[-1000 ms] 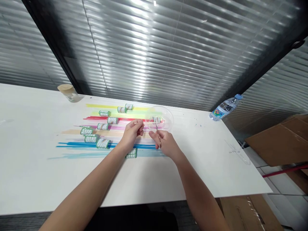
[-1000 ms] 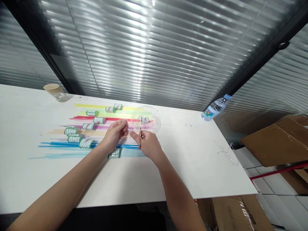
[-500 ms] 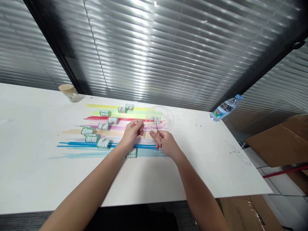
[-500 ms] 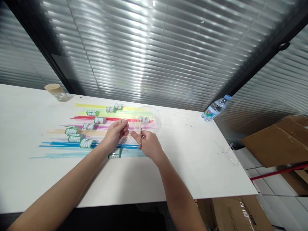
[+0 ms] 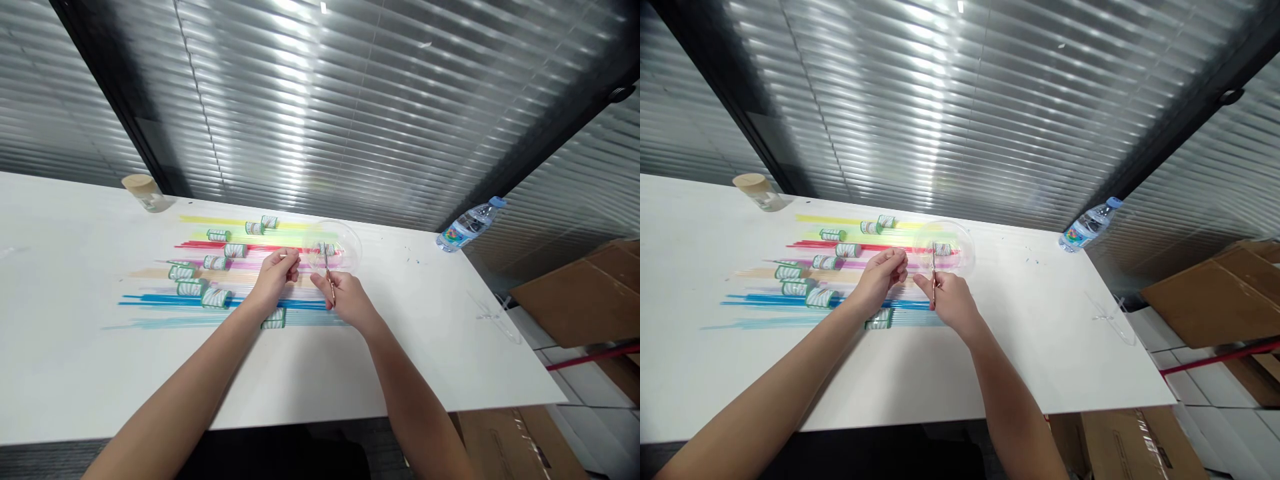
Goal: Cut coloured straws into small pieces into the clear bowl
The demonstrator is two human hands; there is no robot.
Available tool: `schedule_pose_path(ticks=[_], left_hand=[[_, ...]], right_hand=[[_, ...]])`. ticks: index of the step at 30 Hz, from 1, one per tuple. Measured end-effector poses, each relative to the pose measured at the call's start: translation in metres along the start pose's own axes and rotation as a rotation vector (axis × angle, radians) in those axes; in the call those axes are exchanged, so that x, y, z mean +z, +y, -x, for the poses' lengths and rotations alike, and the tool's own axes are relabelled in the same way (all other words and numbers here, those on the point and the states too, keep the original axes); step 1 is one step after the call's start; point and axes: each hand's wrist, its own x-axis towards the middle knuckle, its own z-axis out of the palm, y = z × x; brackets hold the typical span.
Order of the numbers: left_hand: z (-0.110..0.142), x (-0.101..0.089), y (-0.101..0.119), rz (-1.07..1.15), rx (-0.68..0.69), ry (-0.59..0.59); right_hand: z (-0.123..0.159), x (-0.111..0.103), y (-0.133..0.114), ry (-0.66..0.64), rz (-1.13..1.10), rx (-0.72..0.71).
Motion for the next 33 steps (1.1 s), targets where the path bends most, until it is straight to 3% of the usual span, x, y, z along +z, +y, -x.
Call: schedule_pose_path(ticks=[5,12,33], left_hand=[[0.000,-0.001,0.000,0.019,-0.007,0.018],[0.000,-0.001,0.000,0.023,-0.002,-0.006],[-0.005,-0.006,-0.009,-0.051,0.060,-0.009]], right_hand=[[-0.001,0.000,0.000,0.033,-0.056,0.005],[0.000,0.000,-0.001,-0.028,-0.149,-0.008],[0.002,0.002,0.000,0.047,0.189,0.014]])
